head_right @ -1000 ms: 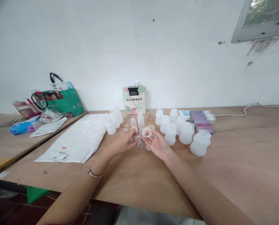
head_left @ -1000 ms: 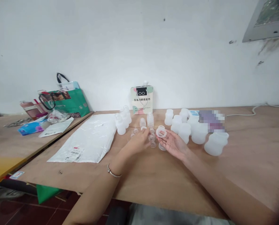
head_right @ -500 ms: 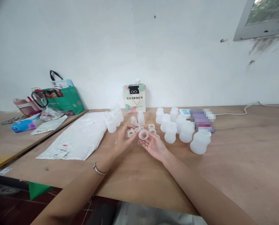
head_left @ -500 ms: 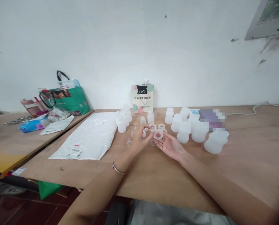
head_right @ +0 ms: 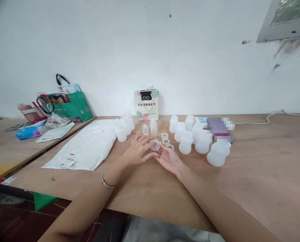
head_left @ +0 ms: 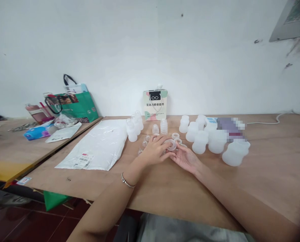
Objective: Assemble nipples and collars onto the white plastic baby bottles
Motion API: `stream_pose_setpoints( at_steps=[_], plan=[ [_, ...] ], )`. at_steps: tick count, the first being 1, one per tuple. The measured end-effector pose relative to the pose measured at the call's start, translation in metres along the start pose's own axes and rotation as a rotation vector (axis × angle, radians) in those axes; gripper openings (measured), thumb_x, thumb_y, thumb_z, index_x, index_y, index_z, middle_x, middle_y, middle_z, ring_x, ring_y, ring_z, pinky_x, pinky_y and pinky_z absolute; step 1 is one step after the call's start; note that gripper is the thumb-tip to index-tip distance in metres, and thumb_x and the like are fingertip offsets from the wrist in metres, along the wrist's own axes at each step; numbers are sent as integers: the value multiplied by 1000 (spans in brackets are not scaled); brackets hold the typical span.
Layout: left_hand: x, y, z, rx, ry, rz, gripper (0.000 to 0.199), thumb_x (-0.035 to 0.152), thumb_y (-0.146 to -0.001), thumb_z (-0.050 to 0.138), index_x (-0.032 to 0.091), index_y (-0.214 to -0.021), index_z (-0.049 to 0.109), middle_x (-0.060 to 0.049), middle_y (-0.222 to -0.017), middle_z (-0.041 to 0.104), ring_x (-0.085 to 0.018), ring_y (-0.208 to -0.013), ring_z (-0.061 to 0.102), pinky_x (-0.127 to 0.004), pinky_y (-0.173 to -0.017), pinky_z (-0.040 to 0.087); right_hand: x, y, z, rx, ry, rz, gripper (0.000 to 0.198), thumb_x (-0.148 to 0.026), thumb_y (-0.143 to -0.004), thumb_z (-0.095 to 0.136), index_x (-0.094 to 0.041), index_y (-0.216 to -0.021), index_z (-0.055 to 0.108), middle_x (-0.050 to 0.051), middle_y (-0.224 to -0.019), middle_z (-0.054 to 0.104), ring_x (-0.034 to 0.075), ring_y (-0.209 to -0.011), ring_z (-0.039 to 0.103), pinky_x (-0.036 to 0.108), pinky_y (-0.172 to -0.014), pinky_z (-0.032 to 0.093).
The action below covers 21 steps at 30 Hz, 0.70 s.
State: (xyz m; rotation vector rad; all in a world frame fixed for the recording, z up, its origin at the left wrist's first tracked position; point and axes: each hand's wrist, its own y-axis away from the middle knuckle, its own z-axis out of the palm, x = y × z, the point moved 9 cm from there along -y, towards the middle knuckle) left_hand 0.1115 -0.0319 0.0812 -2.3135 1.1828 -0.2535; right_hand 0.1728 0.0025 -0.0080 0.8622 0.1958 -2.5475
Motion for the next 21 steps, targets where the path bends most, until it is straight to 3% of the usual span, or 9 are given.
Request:
stream_pose_setpoints(
  at_steps=[2,6,13,18,21],
  plan=[
    [-1,0,1,7,16,-16,36,48,-84,42,19,-99,55,-9,-121,52,-23,-108,48,-40,-91,35,-1,0,1,-13,-4,-13,14,-23,-88,45,-20,-91,58,1,-86,67,10,-76,64,20,-68,53],
    [-6,-1,2,72,96,-60,29,41,-86,42,18,-98,55,-9,-112,57,-19,-101,53,-35,-85,42,-1,0,-1,7,-14,-19,12,-23,-86,48,-19,-90,59,2,-87,68,10,-79,65,23,-78,52],
    [-6,1,-5,166,203,-67,22,35,-84,46,18,-96,54,-9,-109,58,-20,-100,55,-35,-85,45,-4,-1,-12,91,95,-74,21,-4,-75,55,-18,-90,61,2,-85,70,10,-81,66,19,-75,53],
    [-15,2,-6,147,284,-190,46,39,-77,56,18,-115,42,-8,-104,60,-21,-98,56,-36,-83,46,-5,-1,-18,161,159,-83,22,-5,-70,61,-18,-87,62,1,-81,69,10,-74,66,18,-68,53],
    [-11,0,-4,117,299,-160,45,38,-75,58,20,-114,45,-6,-102,61,-20,-93,58,-32,-80,47,-6,-1,-14,140,208,-88,23,-6,-68,63,-18,-87,63,0,-81,69,10,-74,64,17,-66,52]
  ],
)
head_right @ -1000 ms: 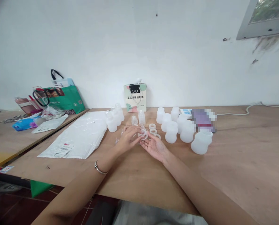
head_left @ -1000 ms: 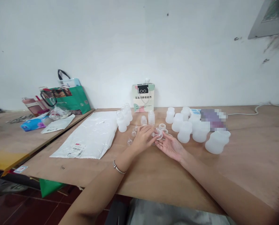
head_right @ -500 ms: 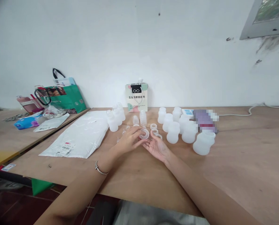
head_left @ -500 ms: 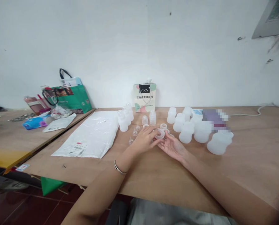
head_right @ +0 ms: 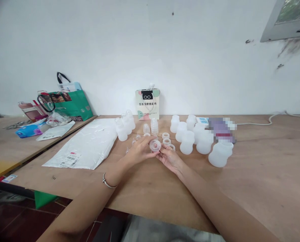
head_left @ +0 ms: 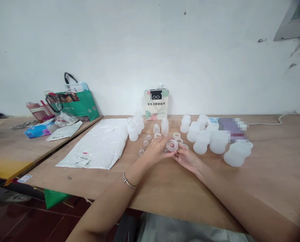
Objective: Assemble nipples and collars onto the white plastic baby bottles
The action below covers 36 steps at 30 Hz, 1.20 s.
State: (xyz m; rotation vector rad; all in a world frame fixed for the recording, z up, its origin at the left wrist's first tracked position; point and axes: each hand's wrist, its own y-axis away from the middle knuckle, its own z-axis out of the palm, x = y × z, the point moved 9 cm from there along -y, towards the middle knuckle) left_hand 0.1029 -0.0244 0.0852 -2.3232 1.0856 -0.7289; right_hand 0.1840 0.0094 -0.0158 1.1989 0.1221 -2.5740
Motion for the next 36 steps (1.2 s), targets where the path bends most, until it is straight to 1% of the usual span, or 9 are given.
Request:
stream_pose_setpoints(
  at_steps=[3,7,10,13,18,22,28,32,36],
  plan=[
    [1,1,1,16,-29,10,34,40,-74,58,19,-99,54,-5,-91,64,-18,-83,61,-29,-72,48,1,0,1,-12,67,-2,21,-6,-64,64,-17,-82,65,-1,-75,68,10,-73,63,17,-66,51],
    [1,3,0,55,-101,23,31,44,-73,56,18,-89,56,-4,-78,65,-16,-71,61,-27,-62,47,2,0,4,-27,117,-7,14,-9,-62,67,-15,-74,65,0,-71,68,11,-68,62,20,-67,51],
    [2,3,-2,83,-153,41,32,46,-74,54,18,-91,56,-4,-79,65,-17,-71,61,-28,-64,47,-1,1,5,-10,80,-18,14,-8,-62,67,-16,-73,63,-1,-68,66,10,-66,62,20,-67,50],
    [0,1,-4,112,-183,14,31,44,-77,52,18,-92,56,-6,-82,66,-18,-76,62,-30,-68,48,-2,3,5,8,65,-16,16,-8,-63,67,-16,-77,63,-1,-67,65,10,-66,61,20,-67,50],
    [-1,0,-2,106,-217,-16,31,42,-77,52,17,-94,55,-8,-81,65,-20,-76,61,-31,-67,48,-3,3,1,51,85,-41,15,-10,-63,67,-17,-76,64,-1,-64,64,10,-66,61,20,-65,49],
    [3,1,-2,99,-175,-19,28,42,-72,56,19,-88,55,-5,-78,65,-18,-72,61,-29,-64,47,-4,2,0,54,156,-51,12,-8,-59,68,-16,-67,63,-1,-62,64,12,-64,60,24,-66,49],
    [7,1,-3,50,-81,-30,26,38,-71,58,19,-86,55,-3,-79,64,-17,-73,60,-27,-63,46,-12,5,1,40,227,-90,13,-21,-60,74,-16,-62,62,-1,-62,62,10,-60,56,22,-60,47],
    [-5,0,-3,19,48,-86,31,34,-71,59,19,-96,52,-3,-86,64,-17,-78,59,-28,-68,46,-27,8,-1,70,295,-202,19,-32,-63,73,-17,-65,62,-1,-63,61,10,-60,55,22,-60,45],
    [-17,2,7,-82,120,-141,36,34,-71,59,20,-103,49,-5,-97,62,-18,-84,58,-30,-72,46,-48,16,0,169,589,-412,18,-36,-68,69,-19,-72,63,1,-69,64,13,-65,57,26,-63,44]
  ],
)
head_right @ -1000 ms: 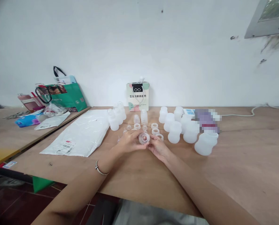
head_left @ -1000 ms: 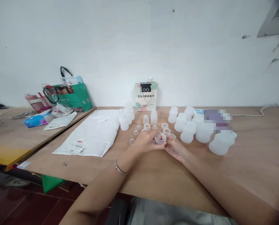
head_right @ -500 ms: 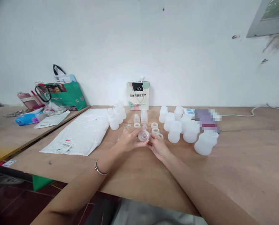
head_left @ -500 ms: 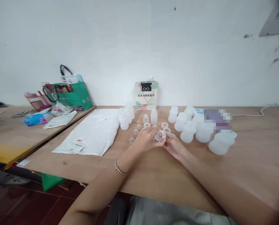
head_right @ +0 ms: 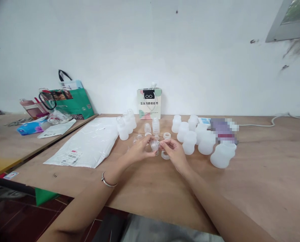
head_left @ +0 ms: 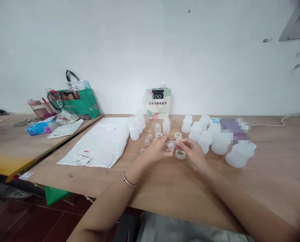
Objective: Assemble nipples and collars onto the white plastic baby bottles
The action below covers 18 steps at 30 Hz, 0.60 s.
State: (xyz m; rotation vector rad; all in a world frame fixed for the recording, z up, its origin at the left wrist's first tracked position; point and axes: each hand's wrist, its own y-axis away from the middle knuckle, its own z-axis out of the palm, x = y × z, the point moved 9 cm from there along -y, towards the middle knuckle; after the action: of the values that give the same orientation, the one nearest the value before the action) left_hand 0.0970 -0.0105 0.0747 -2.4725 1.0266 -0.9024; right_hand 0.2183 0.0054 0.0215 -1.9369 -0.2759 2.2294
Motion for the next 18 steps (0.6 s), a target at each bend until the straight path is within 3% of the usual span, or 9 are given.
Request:
stream_pose_setpoints(
  at_steps=[4,6,9,11,13,18],
  plan=[
    [-11,1,7,-27,85,-63,40,30,-70,60,21,-107,47,-4,-101,61,-18,-85,58,-30,-73,46,-29,8,-1,51,353,-245,14,-34,-74,62,-22,-80,62,2,-81,63,15,-74,56,30,-72,43],
    [-18,1,5,18,131,-123,42,28,-70,60,22,-109,48,-3,-101,61,-17,-85,58,-29,-73,46,-50,16,-16,223,511,-393,20,-34,-75,60,-23,-91,58,3,-89,59,17,-81,54,31,-76,42],
    [-32,0,-1,83,192,-234,38,27,-71,58,20,-108,52,-2,-96,63,-15,-81,58,-28,-71,46,-73,33,-53,593,653,-554,44,-34,-73,62,-21,-111,45,7,-110,48,20,-97,47,36,-84,39],
    [-38,-1,-3,99,241,-290,34,27,-72,56,19,-105,55,-2,-93,64,-15,-80,58,-28,-71,46,-71,35,-73,726,697,-550,58,-35,-69,64,-19,-118,37,10,-119,39,22,-106,42,40,-88,38],
    [-43,-2,-3,107,296,-320,32,28,-72,56,17,-102,56,-3,-94,64,-15,-81,58,-27,-72,46,-59,28,-88,770,714,-486,64,-35,-65,67,-18,-118,34,12,-121,36,25,-109,40,43,-92,36],
    [-53,-2,1,143,392,-358,29,27,-71,59,16,-98,56,-4,-94,64,-15,-84,58,-28,-76,45,-14,7,-108,729,702,-193,67,-34,-58,69,-15,-111,34,18,-117,41,34,-112,39,51,-95,32]
  ],
)
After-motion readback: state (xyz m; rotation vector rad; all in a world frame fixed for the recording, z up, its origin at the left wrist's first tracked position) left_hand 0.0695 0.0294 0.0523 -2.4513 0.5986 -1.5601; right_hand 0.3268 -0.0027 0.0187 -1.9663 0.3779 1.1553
